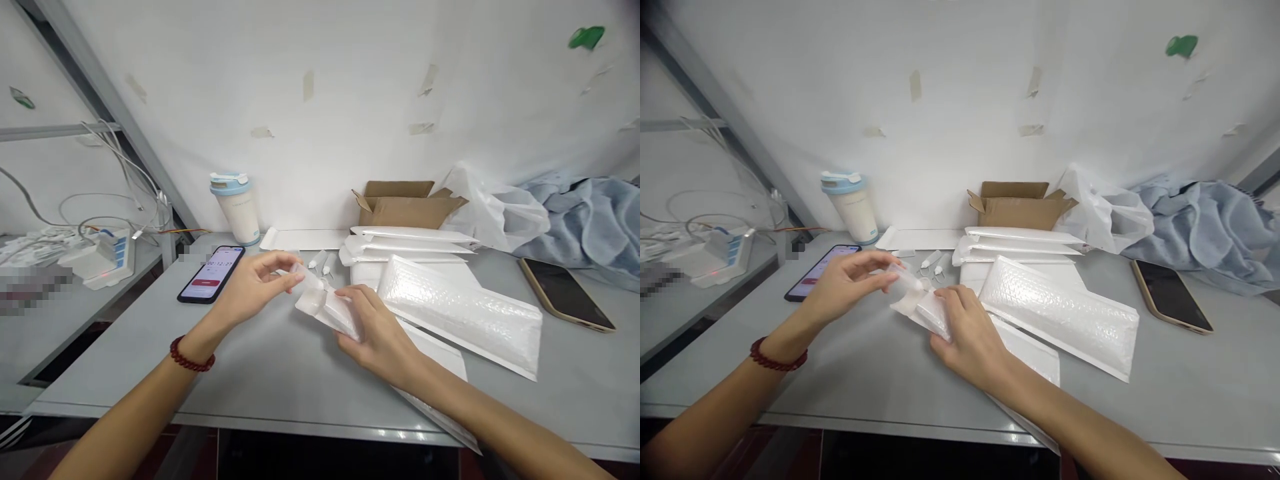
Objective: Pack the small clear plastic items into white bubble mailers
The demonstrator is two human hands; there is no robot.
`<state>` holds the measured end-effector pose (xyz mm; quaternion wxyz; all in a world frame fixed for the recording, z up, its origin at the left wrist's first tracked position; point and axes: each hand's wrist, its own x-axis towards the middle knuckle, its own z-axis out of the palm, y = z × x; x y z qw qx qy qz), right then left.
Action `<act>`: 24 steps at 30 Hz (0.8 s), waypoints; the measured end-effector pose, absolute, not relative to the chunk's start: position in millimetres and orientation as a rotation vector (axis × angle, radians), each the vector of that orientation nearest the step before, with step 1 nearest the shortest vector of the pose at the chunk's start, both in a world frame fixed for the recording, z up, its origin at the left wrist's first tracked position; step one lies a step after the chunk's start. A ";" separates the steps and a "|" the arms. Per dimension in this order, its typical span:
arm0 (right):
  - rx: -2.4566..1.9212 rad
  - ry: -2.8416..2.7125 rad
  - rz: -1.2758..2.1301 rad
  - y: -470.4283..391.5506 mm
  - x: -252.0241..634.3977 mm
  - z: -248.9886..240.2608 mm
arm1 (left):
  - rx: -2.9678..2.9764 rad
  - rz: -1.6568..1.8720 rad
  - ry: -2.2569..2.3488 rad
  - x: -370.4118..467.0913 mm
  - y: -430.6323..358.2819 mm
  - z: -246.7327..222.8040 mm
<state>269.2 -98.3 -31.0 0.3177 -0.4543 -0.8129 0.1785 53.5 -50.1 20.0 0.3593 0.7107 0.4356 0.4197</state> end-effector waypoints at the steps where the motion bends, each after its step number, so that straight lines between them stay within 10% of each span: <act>1: -1.194 -2.133 0.468 -98.2 269.3 -31.7 | 1.831 1.044 1.154 53.4 -49.1 19.3; 24: -1.201 -2.122 0.450 -97.1 267.7 -33.3 | 2.196 0.739 1.230 55.9 -34.7 -1.4</act>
